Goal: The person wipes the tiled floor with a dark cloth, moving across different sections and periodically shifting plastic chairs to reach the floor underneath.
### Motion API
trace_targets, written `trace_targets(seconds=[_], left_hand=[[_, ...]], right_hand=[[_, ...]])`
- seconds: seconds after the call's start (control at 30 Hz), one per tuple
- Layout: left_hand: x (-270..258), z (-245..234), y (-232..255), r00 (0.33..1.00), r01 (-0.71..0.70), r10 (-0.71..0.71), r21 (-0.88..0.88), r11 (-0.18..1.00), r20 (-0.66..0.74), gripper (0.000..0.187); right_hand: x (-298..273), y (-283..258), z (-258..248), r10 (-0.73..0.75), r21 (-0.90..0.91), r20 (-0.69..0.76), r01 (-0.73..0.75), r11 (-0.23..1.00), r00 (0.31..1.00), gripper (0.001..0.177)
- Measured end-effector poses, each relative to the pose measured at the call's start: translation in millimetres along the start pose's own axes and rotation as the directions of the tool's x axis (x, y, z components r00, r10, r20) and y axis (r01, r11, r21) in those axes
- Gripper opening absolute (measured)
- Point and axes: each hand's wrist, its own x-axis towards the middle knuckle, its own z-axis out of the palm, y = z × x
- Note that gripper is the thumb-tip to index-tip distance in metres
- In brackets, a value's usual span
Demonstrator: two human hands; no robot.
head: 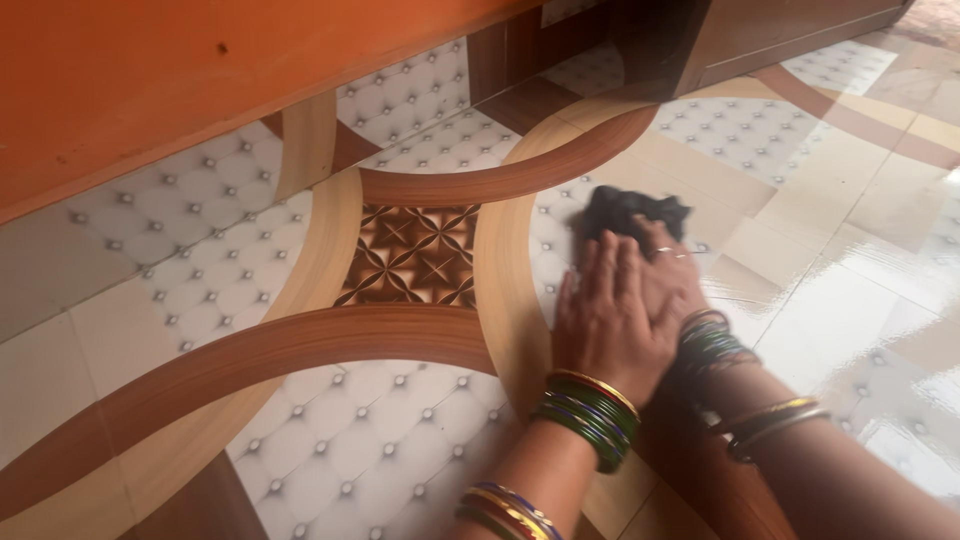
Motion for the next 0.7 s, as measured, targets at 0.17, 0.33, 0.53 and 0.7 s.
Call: trace_targets(seconds=[0.17, 0.33, 0.53, 0.7], left_hand=[[7.1, -26.5, -17.5, 0.999, 0.048, -0.049, 0.057, 0.997, 0.010, 0.073], [-27.7, -40.2, -15.6, 0.994, 0.003, -0.011, 0.077, 0.997, 0.104, 0.076], [-65.9, -43.9, 5.9, 0.973, -0.030, 0.008, 0.092, 0.995, 0.229, 0.078], [-79.7, -46.1, 34.3, 0.932, -0.029, 0.009, 0.048, 0.998, 0.362, 0.078]], right_hand=[[-20.5, -68.4, -34.4, -0.143, 0.325, -0.084, 0.163, 0.932, 0.986, 0.073], [-72.5, -101.1, -87.1, -0.258, 0.308, -0.076, 0.269, 0.913, 0.963, 0.067], [-119.6, -56.5, -128.4, 0.096, 0.229, 0.034, -0.101, 0.968, 0.995, 0.052], [-176.5, -4.1, -152.1, 0.441, 0.068, 0.039, -0.443, 0.894, 0.896, 0.056]])
